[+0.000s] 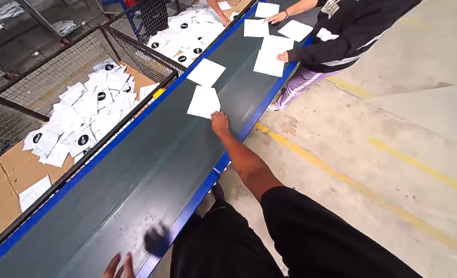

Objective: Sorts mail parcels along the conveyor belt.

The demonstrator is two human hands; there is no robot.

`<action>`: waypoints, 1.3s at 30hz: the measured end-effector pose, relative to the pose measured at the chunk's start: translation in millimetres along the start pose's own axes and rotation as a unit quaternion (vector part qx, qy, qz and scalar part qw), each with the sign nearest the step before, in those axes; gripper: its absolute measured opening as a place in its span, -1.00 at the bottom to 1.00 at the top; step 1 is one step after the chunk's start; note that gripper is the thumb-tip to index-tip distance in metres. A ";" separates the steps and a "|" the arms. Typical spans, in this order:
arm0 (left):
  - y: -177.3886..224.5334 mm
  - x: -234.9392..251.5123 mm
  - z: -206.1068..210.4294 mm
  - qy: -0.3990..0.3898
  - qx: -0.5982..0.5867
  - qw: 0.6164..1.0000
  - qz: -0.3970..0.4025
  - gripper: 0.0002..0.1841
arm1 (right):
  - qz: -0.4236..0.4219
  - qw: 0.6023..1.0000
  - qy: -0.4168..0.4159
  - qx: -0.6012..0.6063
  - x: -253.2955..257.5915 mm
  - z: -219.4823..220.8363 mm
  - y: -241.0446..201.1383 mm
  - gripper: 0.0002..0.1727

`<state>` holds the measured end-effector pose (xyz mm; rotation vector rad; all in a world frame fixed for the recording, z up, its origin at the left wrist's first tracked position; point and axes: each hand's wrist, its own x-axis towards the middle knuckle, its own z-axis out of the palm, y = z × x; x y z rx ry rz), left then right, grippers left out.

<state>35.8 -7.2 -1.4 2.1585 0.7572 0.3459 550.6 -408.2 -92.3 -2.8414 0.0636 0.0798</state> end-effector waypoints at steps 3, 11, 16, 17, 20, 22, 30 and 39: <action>40.8 53.5 68.8 -0.106 -0.186 0.976 -0.036 -0.57 | -0.094 0.994 0.020 -0.043 -51.8 22.7 -32.8 -0.66; 62.5 156.8 143.3 -0.278 -0.319 0.876 -0.233 -0.56 | -0.312 0.876 -0.233 0.285 -305.1 22.4 -178.3 -0.76; 24.1 311.0 67.0 -0.189 -0.375 0.905 -0.063 -0.49 | -0.194 0.931 -0.140 0.277 -232.7 11.7 -185.8 -0.66; 18.0 344.4 51.5 -0.192 -0.415 0.887 -0.063 -0.38 | -0.171 0.949 -0.092 0.248 -194.3 15.5 -182.8 -0.63; 8.1 380.8 28.7 -0.186 -0.431 0.873 -0.134 -0.28 | -0.095 0.981 0.010 0.171 -61.1 37.1 -177.1 -0.44; 6.9 352.3 33.6 -0.228 -0.379 0.884 -0.148 -0.42 | -0.015 0.993 0.017 0.114 7.9 51.5 -175.1 -0.30; -20.2 231.3 69.6 -0.321 -0.401 0.796 -0.319 -0.25 | -0.221 0.973 -0.022 0.067 -146.3 101.6 -287.9 -0.75; -5.9 373.8 5.6 -0.192 -0.289 0.931 -0.112 -0.48 | -0.201 0.946 -0.075 0.242 -257.6 26.6 -216.1 -0.64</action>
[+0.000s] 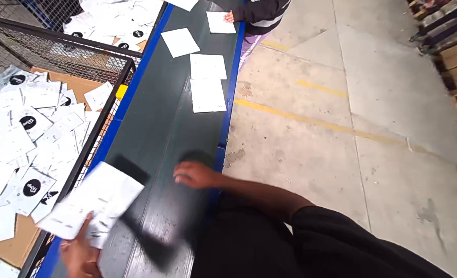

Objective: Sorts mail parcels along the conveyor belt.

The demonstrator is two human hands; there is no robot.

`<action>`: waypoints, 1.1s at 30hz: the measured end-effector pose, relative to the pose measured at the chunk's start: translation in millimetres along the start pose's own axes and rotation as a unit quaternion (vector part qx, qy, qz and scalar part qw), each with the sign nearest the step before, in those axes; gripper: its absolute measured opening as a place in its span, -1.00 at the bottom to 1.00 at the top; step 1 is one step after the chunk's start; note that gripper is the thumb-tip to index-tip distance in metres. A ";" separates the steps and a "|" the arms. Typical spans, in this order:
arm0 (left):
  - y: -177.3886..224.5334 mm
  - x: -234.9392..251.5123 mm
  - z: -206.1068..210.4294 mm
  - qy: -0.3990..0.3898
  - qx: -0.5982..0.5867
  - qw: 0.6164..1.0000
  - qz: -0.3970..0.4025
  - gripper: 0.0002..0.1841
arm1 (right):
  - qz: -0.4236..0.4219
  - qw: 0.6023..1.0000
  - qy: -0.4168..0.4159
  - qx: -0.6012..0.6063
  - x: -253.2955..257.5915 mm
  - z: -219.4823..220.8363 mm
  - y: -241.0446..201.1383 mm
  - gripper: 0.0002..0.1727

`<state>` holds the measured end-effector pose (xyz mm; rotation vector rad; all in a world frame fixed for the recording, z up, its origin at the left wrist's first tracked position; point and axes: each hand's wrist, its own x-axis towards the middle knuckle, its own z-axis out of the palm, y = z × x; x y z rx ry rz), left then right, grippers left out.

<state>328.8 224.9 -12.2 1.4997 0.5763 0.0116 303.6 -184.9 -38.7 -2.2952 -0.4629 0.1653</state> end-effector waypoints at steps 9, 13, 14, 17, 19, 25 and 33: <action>9.0 -0.1 78.7 -0.090 0.014 0.995 -0.037 -0.48 | 0.195 0.946 0.075 -0.246 8.5 -82.2 170.7 -0.45; -67.2 -119.3 184.2 -0.156 0.021 0.967 -0.201 -0.42 | 0.077 0.967 0.063 -0.233 -22.3 -9.5 106.8 -0.62; -81.1 -138.0 199.1 -0.141 0.030 0.967 -0.211 -0.40 | 0.049 0.974 0.050 -0.218 -29.4 8.2 88.5 -0.68; -99.2 -161.5 222.3 -0.091 0.206 0.972 -0.074 -0.23 | -0.011 0.994 0.006 -0.106 -35.2 19.3 45.3 -0.77; -99.1 -156.4 227.4 -0.074 0.354 0.930 0.068 -0.16 | 0.049 0.997 0.023 -0.060 -20.1 -18.2 47.6 -0.62; -90.3 -121.5 269.3 -0.092 0.618 0.778 0.073 0.35 | 0.249 0.949 0.064 -0.182 87.7 -152.8 216.3 0.53; -94.5 -148.7 136.2 -0.161 0.185 0.960 -0.132 -0.08 | 0.224 0.950 -0.141 -0.165 76.2 -81.9 127.3 0.37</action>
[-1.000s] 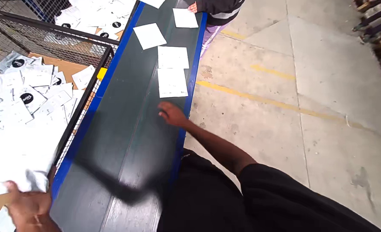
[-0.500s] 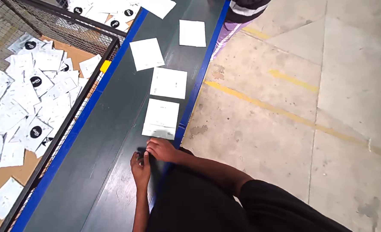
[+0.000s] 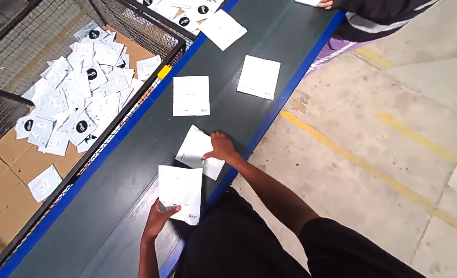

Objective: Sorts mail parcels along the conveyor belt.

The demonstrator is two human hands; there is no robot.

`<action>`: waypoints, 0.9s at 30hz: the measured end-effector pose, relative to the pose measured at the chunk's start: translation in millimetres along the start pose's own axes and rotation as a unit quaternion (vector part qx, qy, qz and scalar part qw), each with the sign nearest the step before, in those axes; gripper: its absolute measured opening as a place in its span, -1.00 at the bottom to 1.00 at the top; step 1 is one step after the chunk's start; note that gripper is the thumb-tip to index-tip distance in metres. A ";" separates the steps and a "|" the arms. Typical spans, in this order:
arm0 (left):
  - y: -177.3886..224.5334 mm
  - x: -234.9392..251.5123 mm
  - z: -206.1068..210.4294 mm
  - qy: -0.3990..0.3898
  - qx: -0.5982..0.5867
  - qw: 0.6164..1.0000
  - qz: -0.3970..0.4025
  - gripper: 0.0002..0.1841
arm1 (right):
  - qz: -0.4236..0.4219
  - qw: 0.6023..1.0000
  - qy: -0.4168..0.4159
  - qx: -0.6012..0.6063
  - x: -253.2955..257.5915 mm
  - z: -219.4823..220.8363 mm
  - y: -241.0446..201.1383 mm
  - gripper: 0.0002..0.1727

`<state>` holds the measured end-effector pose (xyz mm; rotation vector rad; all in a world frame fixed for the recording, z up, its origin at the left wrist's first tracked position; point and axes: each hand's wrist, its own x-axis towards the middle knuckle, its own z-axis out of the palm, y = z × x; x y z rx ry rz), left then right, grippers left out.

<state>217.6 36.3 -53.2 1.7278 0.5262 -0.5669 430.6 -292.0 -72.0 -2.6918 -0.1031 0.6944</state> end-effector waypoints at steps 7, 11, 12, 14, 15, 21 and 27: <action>-1.7 -23.0 -18.5 0.122 -0.339 0.932 0.050 -0.37 | -0.235 0.831 -0.289 0.414 -87.4 55.7 -157.5 -0.57; 55.8 35.2 -93.6 0.227 -0.275 0.927 0.113 -0.55 | -0.264 0.920 -0.059 0.285 -8.2 20.6 -170.2 -0.53; 74.4 57.0 -121.0 0.230 -0.275 0.923 0.143 -0.51 | -0.212 0.959 0.022 0.186 15.3 14.4 -152.9 -0.37; 100.1 96.0 -169.8 0.243 -0.262 0.919 0.165 -0.35 | -0.114 0.989 0.087 0.041 44.4 21.5 -111.2 -0.09; 103.5 111.8 -178.4 0.273 -0.218 0.926 0.144 -0.25 | -0.099 0.991 0.087 0.012 45.5 29.7 -93.1 -0.06; 85.8 149.4 -70.0 0.225 0.314 0.921 0.062 0.35 | -0.099 0.970 0.193 0.106 -10.1 22.6 -27.4 -0.19; 65.8 129.8 -87.1 0.192 0.352 0.911 -0.098 0.44 | 0.029 0.990 0.135 -0.036 20.3 2.9 47.9 0.63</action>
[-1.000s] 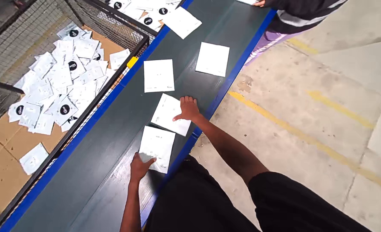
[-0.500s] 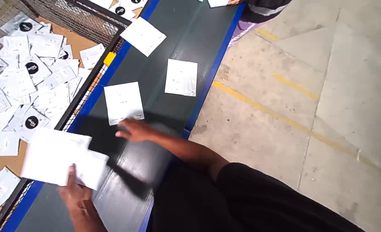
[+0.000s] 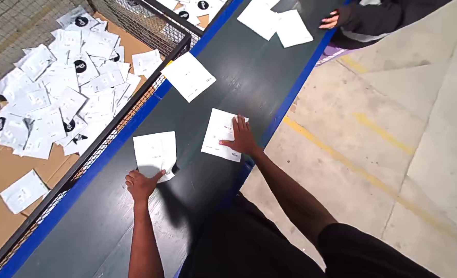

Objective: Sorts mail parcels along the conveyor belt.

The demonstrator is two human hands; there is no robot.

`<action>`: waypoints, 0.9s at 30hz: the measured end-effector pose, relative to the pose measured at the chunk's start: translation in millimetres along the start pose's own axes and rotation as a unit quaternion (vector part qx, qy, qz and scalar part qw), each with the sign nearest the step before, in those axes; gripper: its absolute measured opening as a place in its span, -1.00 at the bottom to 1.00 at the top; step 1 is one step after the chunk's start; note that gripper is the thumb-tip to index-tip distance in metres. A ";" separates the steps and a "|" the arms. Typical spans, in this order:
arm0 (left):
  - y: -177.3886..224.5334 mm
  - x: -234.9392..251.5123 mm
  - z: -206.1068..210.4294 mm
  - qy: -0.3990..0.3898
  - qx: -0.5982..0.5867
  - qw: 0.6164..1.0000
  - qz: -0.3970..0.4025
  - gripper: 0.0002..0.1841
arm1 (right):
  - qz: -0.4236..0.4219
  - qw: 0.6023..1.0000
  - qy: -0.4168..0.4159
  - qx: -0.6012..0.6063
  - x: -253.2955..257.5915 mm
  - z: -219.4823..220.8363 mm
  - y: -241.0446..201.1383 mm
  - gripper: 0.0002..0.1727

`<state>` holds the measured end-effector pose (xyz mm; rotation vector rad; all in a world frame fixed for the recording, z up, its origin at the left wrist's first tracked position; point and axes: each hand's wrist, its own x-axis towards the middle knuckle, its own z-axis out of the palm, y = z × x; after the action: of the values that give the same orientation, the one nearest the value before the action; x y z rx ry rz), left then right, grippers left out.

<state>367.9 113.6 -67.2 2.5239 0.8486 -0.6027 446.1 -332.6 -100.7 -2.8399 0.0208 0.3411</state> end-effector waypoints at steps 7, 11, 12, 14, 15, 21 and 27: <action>-54.5 -67.7 18.7 -0.041 -0.347 0.937 0.024 -0.14 | -0.213 0.967 -0.007 0.142 -84.3 92.3 -182.2 0.05; -84.7 -88.4 33.2 -0.049 -0.444 0.895 0.020 -0.05 | -0.449 0.846 -0.121 0.260 -86.2 97.7 -246.3 -0.47; -89.6 -87.7 26.9 -0.048 -0.455 0.889 0.010 -0.08 | -0.467 0.840 -0.112 0.254 -64.8 88.9 -254.9 -0.55; -103.2 -75.6 -4.8 -0.022 -0.485 0.874 0.000 -0.24 | -0.404 0.888 -0.046 0.217 -9.9 62.6 -261.8 -0.55; -111.1 -61.1 -25.6 0.010 -0.516 0.856 0.008 -0.38 | -0.346 0.923 -0.018 0.169 22.7 49.5 -259.3 -0.47; -103.6 44.9 -101.0 0.132 -0.571 0.810 -0.015 -0.18 | -0.165 0.986 -0.028 0.015 110.5 56.3 -225.1 -0.07; -39.6 4.1 5.4 0.144 -0.054 0.988 -0.002 0.26 | -0.315 0.939 -0.074 0.119 -61.2 82.8 -237.7 -0.47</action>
<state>344.1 141.7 -83.1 2.5452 0.9582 -0.1872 378.9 -82.4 -98.5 -2.4055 -0.7990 0.3710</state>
